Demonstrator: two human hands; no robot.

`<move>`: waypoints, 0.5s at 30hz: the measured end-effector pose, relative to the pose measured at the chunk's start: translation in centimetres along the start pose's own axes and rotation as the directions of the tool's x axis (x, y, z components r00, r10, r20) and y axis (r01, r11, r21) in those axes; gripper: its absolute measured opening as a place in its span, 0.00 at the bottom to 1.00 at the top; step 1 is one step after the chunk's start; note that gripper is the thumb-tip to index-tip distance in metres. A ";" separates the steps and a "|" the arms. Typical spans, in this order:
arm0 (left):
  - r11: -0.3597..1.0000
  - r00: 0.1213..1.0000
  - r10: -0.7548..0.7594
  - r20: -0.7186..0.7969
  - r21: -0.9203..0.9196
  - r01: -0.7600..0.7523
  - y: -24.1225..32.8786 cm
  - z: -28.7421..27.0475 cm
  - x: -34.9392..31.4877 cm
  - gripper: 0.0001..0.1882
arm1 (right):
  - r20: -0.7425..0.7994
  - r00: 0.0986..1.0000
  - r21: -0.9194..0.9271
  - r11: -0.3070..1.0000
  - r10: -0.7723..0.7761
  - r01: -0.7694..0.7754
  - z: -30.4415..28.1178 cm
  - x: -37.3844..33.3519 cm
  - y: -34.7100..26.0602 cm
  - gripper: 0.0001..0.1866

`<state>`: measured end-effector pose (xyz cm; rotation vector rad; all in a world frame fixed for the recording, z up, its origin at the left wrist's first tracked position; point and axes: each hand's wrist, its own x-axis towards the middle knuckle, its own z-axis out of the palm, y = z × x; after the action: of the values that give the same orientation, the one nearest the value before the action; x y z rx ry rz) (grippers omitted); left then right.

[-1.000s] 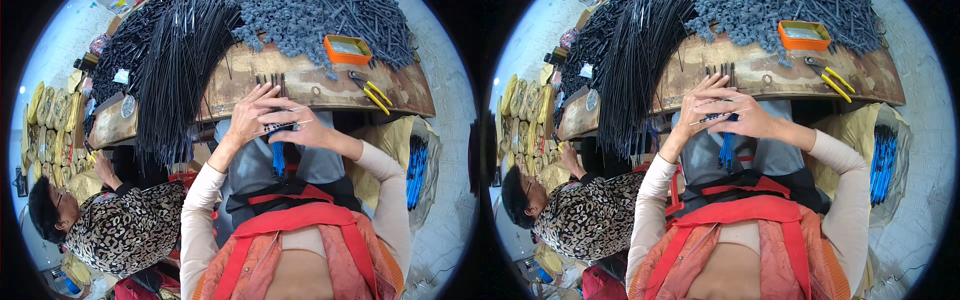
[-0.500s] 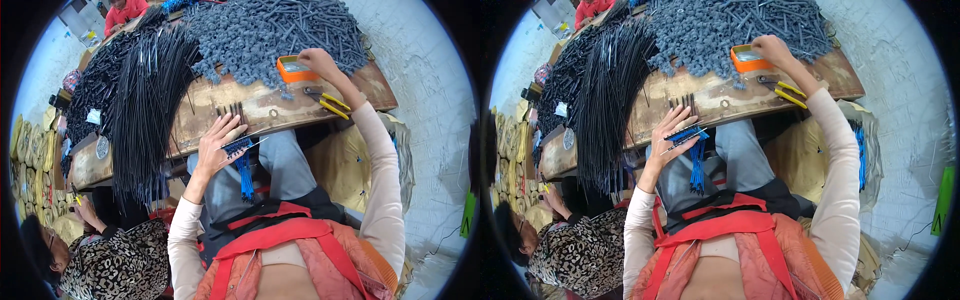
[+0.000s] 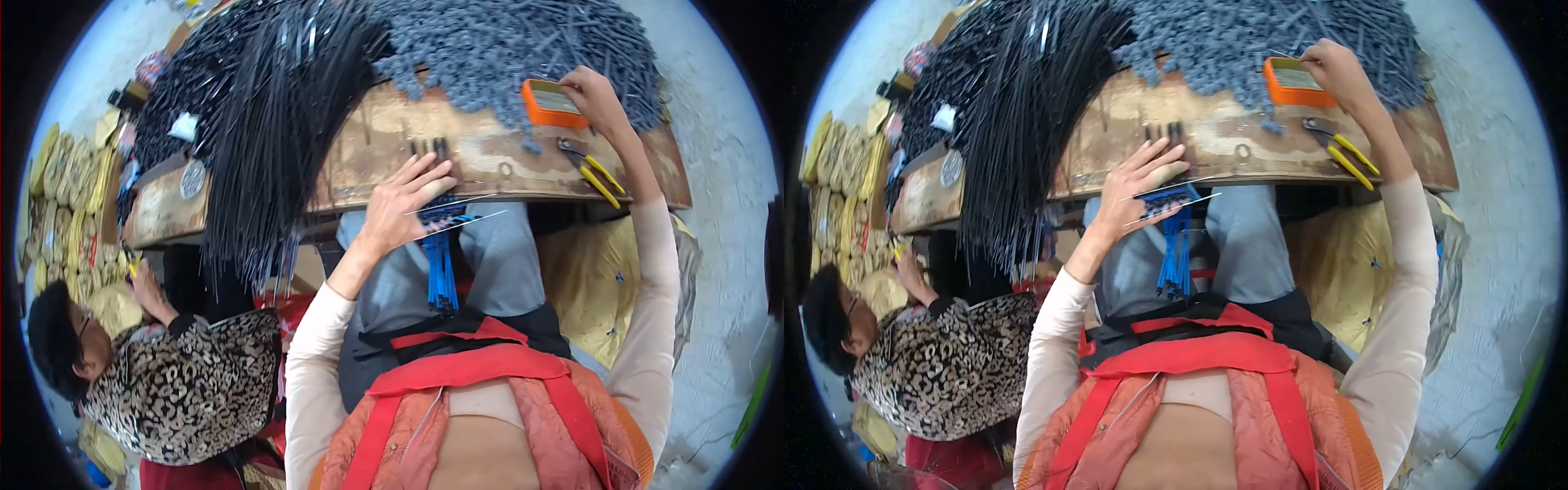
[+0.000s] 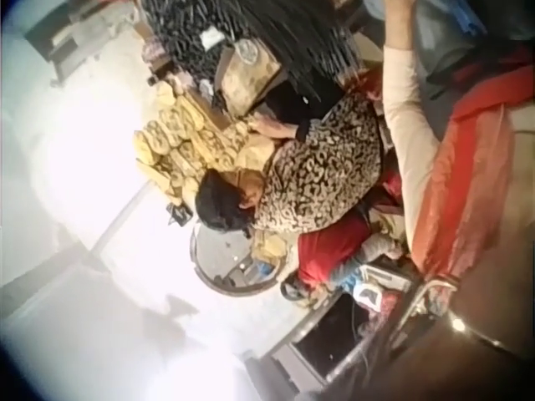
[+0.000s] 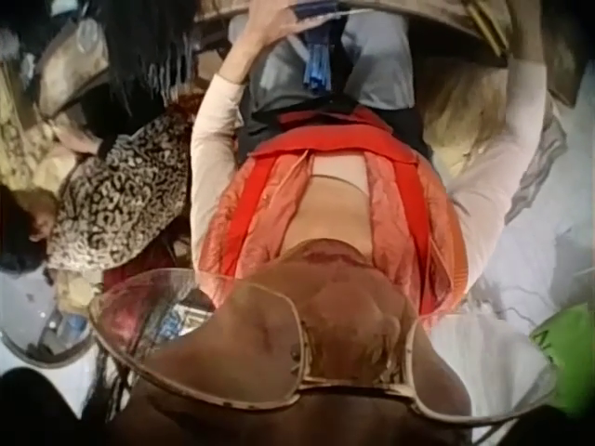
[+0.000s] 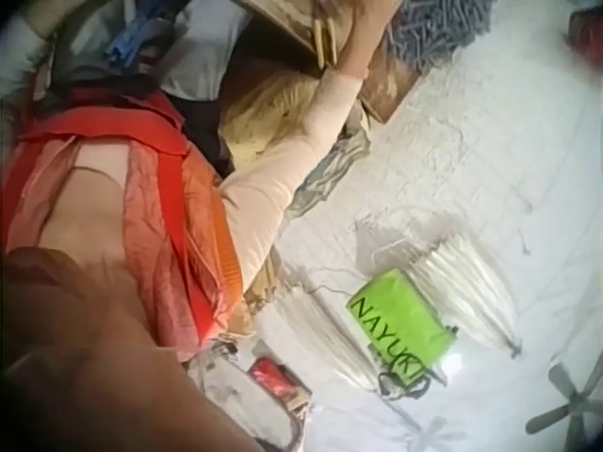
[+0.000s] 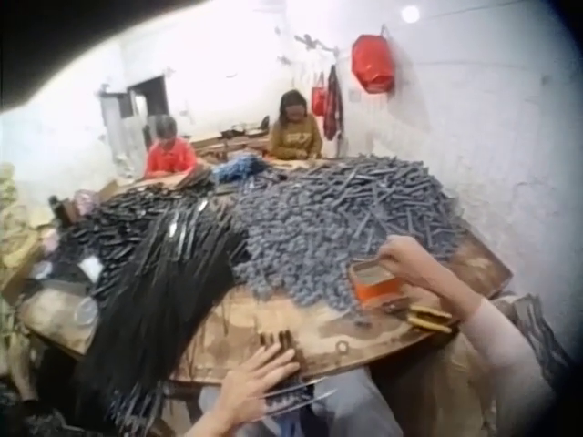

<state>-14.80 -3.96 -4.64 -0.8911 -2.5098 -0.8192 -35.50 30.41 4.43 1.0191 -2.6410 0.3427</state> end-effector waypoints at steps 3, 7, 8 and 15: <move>1.000 1.000 -0.010 -0.011 -0.009 0.010 -0.1 0.1 -0.2 0.27 | -0.020 1.000 0.384 0.924 0.004 0.004 1.7 -1.4 -9.0 0.09; 0.999 0.999 -0.037 -0.022 -0.031 0.036 0.0 0.0 -0.8 0.26 | 0.124 0.962 0.234 0.949 -0.244 0.211 6.8 -1.8 -15.4 0.22; 0.999 0.999 -0.039 -0.027 -0.030 0.039 0.0 0.1 -0.8 0.26 | 0.126 0.961 0.230 0.950 -0.245 0.212 7.5 -1.9 -15.4 0.22; 1.000 1.000 -0.024 -0.009 0.002 0.024 -0.3 0.4 -0.8 0.27 | 0.129 0.975 0.175 0.972 -0.181 0.157 8.2 -2.6 -15.1 0.23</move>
<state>-14.44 -4.28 -5.42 -0.8564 -2.5175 -0.8266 -24.77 18.50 -2.32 1.3602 -2.6614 0.4704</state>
